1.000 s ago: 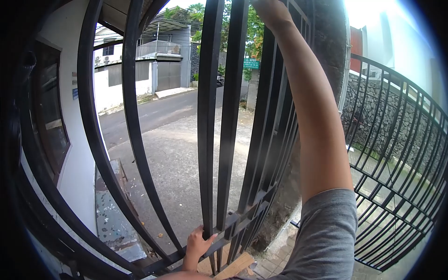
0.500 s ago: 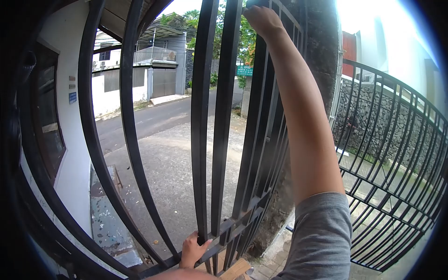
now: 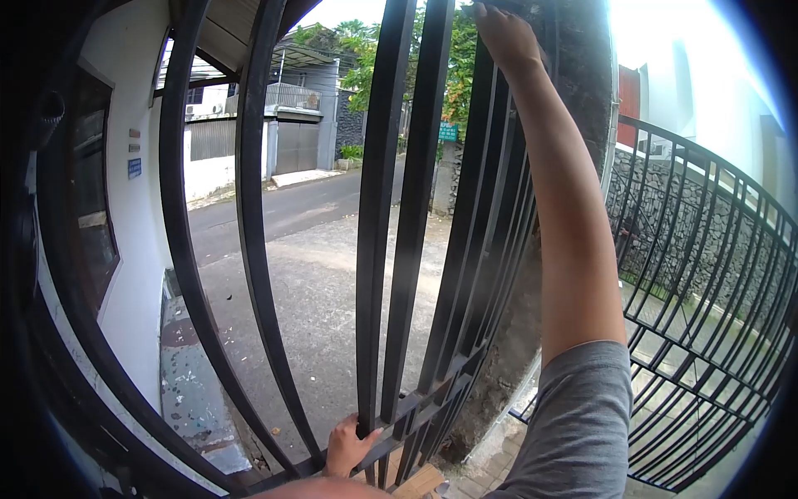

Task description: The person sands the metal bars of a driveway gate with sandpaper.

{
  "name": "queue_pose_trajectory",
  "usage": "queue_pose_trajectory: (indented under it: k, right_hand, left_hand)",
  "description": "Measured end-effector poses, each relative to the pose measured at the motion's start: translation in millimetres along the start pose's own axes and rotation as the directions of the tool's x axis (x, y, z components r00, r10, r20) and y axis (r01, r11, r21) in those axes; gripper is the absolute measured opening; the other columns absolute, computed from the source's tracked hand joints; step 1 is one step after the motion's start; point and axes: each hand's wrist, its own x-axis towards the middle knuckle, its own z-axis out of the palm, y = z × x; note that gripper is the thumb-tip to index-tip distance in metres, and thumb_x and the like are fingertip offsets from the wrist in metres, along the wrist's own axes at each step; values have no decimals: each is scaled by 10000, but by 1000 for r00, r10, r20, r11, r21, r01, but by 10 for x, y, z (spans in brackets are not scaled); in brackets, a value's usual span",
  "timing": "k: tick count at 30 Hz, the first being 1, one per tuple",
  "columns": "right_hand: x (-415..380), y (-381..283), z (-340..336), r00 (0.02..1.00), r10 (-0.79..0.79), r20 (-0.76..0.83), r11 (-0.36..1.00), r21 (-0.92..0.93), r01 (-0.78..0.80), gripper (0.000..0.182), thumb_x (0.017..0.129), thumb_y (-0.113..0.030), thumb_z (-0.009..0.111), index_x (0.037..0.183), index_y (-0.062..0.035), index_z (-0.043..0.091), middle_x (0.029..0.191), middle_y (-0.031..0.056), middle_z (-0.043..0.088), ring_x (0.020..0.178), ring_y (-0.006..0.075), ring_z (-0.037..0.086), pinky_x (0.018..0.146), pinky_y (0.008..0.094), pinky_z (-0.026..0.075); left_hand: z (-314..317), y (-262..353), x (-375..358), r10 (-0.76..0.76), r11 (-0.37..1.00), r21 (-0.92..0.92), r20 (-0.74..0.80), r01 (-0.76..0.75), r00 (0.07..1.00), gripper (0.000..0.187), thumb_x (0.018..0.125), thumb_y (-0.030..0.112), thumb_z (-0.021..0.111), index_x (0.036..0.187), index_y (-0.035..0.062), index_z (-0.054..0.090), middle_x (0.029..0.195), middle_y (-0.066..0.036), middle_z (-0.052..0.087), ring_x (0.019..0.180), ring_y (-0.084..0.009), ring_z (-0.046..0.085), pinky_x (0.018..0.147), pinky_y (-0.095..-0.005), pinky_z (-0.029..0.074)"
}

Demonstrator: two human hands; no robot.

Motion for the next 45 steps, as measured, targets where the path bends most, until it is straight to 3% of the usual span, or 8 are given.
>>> queue_pose_trajectory:
  k: [8, 12, 15, 28, 31, 36, 40, 45]
  right_hand:
    - [20, -181, 29, 953, -95, 287, 994, -27, 107, 209, 889, -45, 530, 1088, -3, 577, 1044, 152, 674, 963, 340, 673, 809, 422, 570]
    - [12, -147, 91, 998, 29, -55, 999, 30, -28, 233, 880, -49, 541, 1106, -1, 574, 1040, 162, 671, 973, 334, 671, 818, 418, 568]
    - [-11, -274, -1, 942, -83, 326, 996, 4, 87, 231, 890, -54, 528, 1107, 8, 579, 1051, 171, 670, 973, 338, 672, 819, 421, 570]
    - [-28, -201, 7, 978, 196, -77, 980, 48, -193, 99, 883, -36, 534, 979, -53, 548, 920, 154, 682, 908, 337, 687, 716, 417, 584]
    - [-87, -111, 223, 990, -136, 33, 989, 69, 134, 108, 883, -32, 531, 988, -55, 540, 925, 148, 682, 907, 336, 688, 724, 421, 583]
    - [-93, -151, 140, 972, -147, 182, 989, 34, 143, 199, 899, -37, 520, 1085, -46, 588, 963, 175, 690, 910, 345, 688, 757, 429, 576]
    - [-203, -124, -241, 827, 534, 177, 832, 68, -551, 179, 918, -64, 520, 1070, 8, 580, 924, 216, 687, 890, 399, 679, 748, 461, 566]
    - [-1406, -705, -1011, 881, 471, 53, 780, 441, -444, 117, 938, -90, 548, 1039, -61, 598, 792, 217, 675, 741, 396, 671, 603, 473, 518]
  left_hand:
    - [12, -19, 5, 16, 1000, 0, 5, -16, 1000, 399, 811, 325, 738, 1029, 7, 635, 927, -198, 662, 908, -399, 644, 787, -471, 518]
    - [6, -37, 16, 31, 999, 12, 7, -31, 999, 395, 816, 323, 734, 1028, 5, 635, 925, -200, 662, 907, -403, 644, 784, -471, 519]
    - [34, -45, 13, 19, 1000, 18, 5, -19, 1000, 390, 816, 326, 733, 1024, 10, 638, 924, -196, 663, 905, -402, 646, 779, -470, 521]
    - [80, -68, 12, 10, 999, 42, -24, -9, 1000, 396, 805, 352, 740, 1005, 24, 644, 907, -180, 671, 892, -390, 653, 769, -463, 528]
    - [58, -101, -37, 11, 998, 67, -12, -10, 1000, 408, 802, 357, 742, 1018, 27, 639, 910, -182, 672, 892, -390, 654, 763, -465, 530]
    - [62, -73, -6, 14, 999, 50, -24, -12, 1000, 417, 799, 359, 743, 1028, 28, 635, 920, -183, 673, 891, -389, 658, 763, -463, 533]
    - [25, -35, -25, 21, 998, 58, -20, -20, 1000, 418, 800, 353, 743, 1026, 18, 632, 924, -192, 673, 881, -394, 660, 760, -464, 533]
    - [37, -49, -15, 35, 998, 58, -24, -33, 999, 404, 801, 330, 744, 1015, 8, 628, 919, -211, 666, 875, -408, 654, 760, -475, 527]
